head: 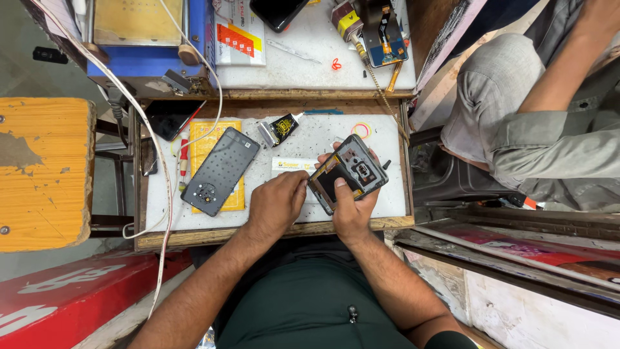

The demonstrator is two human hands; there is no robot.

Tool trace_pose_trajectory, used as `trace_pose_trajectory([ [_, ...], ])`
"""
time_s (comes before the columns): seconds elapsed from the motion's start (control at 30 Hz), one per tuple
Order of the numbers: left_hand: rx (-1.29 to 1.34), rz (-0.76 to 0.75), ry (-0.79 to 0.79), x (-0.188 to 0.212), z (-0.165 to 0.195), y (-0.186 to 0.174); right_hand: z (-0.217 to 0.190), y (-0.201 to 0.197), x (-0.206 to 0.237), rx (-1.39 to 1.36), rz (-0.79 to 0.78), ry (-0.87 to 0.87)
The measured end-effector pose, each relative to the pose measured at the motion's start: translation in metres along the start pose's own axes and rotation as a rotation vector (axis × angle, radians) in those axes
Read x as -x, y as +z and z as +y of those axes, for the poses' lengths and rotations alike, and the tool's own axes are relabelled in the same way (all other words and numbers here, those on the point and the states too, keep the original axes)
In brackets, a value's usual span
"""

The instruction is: The person works on a disassembled smartphone, using a small tool to pry and adjust internal components near the camera module and battery area. They repeatedly lift and reposition the phone, then use a small tube to apply a substance to the interior before setting the phone down.

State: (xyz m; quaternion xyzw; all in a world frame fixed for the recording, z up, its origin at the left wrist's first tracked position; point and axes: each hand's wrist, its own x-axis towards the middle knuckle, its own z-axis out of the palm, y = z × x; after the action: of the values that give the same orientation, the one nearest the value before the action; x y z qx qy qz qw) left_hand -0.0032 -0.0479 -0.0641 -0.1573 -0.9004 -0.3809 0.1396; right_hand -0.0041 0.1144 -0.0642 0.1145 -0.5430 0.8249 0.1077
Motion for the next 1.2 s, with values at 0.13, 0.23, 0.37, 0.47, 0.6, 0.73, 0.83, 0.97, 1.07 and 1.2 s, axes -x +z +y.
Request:
trace_pose_trajectory([
  [0.13,-0.081,-0.025,-0.003,0.0,-0.001,0.003,0.004,0.003,0.003,-0.036,0.011,-0.002],
  [0.23,-0.161,-0.028,0.017,0.0,-0.002,0.008,0.006,0.003,0.004,0.053,-0.019,-0.02],
  [0.37,-0.187,-0.017,0.034,0.0,-0.003,0.01,0.011,0.0,0.005,0.047,-0.028,-0.045],
  [0.47,-0.196,0.018,0.059,-0.001,-0.003,0.01,0.015,-0.006,0.008,0.144,-0.076,-0.093],
  [0.6,-0.14,0.048,0.061,0.0,0.006,0.007,0.02,-0.009,0.01,0.229,-0.112,-0.166],
  [0.73,0.053,0.067,0.157,0.009,0.024,0.002,0.011,-0.008,-0.001,0.247,-0.027,-0.073],
  [0.83,0.169,0.011,0.104,0.013,0.025,-0.006,-0.003,-0.001,-0.015,-0.063,0.15,0.019],
  [0.97,0.145,0.016,0.1,0.012,0.012,-0.016,-0.029,0.007,-0.022,-0.215,0.223,0.123],
  [1.07,0.143,-0.044,0.106,0.013,0.004,-0.024,-0.036,0.007,-0.031,-0.255,0.277,0.177],
  [1.2,0.131,-0.177,0.162,0.014,0.005,-0.033,-0.036,-0.002,-0.035,-0.29,0.316,0.262],
])
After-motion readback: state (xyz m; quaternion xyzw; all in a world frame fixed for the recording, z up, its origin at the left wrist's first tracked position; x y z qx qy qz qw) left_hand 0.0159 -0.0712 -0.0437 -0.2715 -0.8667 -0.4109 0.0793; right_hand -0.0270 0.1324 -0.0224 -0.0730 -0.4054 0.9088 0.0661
